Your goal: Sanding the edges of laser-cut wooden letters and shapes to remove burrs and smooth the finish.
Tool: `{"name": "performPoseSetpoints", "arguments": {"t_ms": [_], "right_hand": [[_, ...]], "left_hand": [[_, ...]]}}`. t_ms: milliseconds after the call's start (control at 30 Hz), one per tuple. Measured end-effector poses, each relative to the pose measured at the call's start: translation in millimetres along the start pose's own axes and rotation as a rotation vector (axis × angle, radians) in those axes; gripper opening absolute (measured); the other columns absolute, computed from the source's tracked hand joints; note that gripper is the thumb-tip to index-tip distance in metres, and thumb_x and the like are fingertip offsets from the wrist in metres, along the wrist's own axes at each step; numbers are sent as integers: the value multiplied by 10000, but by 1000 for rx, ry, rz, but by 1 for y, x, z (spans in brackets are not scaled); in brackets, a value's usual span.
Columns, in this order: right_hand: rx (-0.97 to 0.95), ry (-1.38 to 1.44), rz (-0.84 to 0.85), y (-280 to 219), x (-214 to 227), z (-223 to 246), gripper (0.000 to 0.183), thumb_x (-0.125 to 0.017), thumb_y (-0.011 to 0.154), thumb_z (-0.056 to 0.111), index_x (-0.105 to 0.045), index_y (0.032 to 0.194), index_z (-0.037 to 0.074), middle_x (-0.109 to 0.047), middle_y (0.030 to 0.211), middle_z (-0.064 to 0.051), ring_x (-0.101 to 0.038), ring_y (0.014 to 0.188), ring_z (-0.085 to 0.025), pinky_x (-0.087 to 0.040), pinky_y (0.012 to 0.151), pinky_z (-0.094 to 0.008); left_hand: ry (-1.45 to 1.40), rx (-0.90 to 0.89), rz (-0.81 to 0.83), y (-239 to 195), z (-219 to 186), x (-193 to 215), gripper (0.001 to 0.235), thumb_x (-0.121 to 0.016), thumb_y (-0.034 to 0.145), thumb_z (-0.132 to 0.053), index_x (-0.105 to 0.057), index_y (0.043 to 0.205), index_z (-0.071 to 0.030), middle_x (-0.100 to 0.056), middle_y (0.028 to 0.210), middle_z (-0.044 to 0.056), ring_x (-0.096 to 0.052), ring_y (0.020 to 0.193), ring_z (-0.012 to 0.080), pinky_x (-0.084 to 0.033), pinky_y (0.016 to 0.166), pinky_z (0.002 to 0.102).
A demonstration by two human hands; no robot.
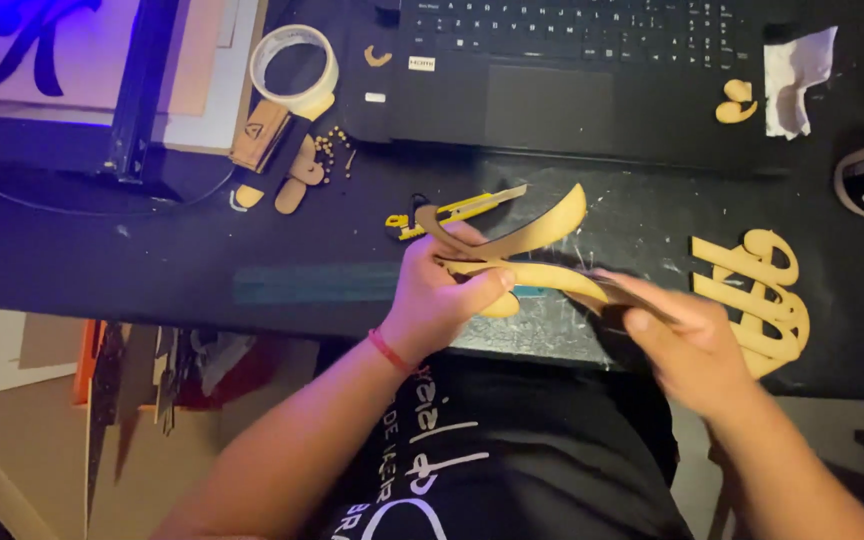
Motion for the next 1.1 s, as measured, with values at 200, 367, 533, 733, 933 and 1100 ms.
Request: {"name": "performPoseSetpoints", "arguments": {"t_ms": [200, 367, 533, 733, 933, 1100], "right_hand": [[319, -186, 279, 26, -46, 90, 343, -519, 971, 165, -625, 1282, 66, -757, 1166, -91, -736, 1100, -206, -586, 976, -318], [258, -218, 310, 23, -51, 75, 344, -510, 970, 127, -634, 1290, 125, -742, 1214, -96, -751, 1103, -216, -572, 989, -314], [128, -85, 287, 4, -15, 35, 321, -539, 940, 95, -674, 1222, 21, -750, 1197, -138, -751, 1101, -240, -603, 974, -326], [-102, 233, -238, -15, 43, 20, 440, -409, 898, -111, -508, 1327, -94, -585, 1310, -351, -654, 1044, -422, -553, 965, -470], [297, -362, -31, 0, 22, 97, 451, -367, 768, -165, -646, 1111, -77, -672, 1209, -261, -661, 1213, -345, -517, 1127, -406], [406, -656, 424, 10, -21, 114, 336, -503, 906, 96, -715, 1161, 143, -749, 1130, -16, -697, 1039, -230, -523, 959, -366]], "left_hand": [[188, -106, 132, -3, -18, -13, 132, -746, 714, -114, -652, 806, -129, -600, 736, -68, -538, 685, 60, -437, 622, 241], [231, -120, 187, -10, -25, -19, 87, -660, 763, -88, -680, 808, -160, -559, 658, -93, -488, 624, 46, -434, 591, 219], [85, -70, 226, -12, -12, -21, 220, -768, 771, -58, -644, 950, -90, -663, 704, -17, -583, 627, 51, -505, 615, 222], [28, 3, 433, -16, -25, -35, 96, -730, 816, -95, -693, 872, -27, -752, 790, 81, -775, 743, 171, -643, 685, 234], [458, -130, 454, -15, -16, -42, 113, -773, 773, -271, -728, 828, -183, -667, 652, -93, -581, 618, 22, -468, 610, 215], [578, -344, 492, -18, -23, -49, 140, -712, 821, -370, -734, 838, -234, -709, 681, -47, -596, 569, 91, -444, 579, 265]]}}
Point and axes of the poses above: each hand's wrist, its own y-axis towards the middle knuckle, its own x-axis out of the back of the hand, z = x × y, the point moved 8 cm from there along y, towards the middle knuckle
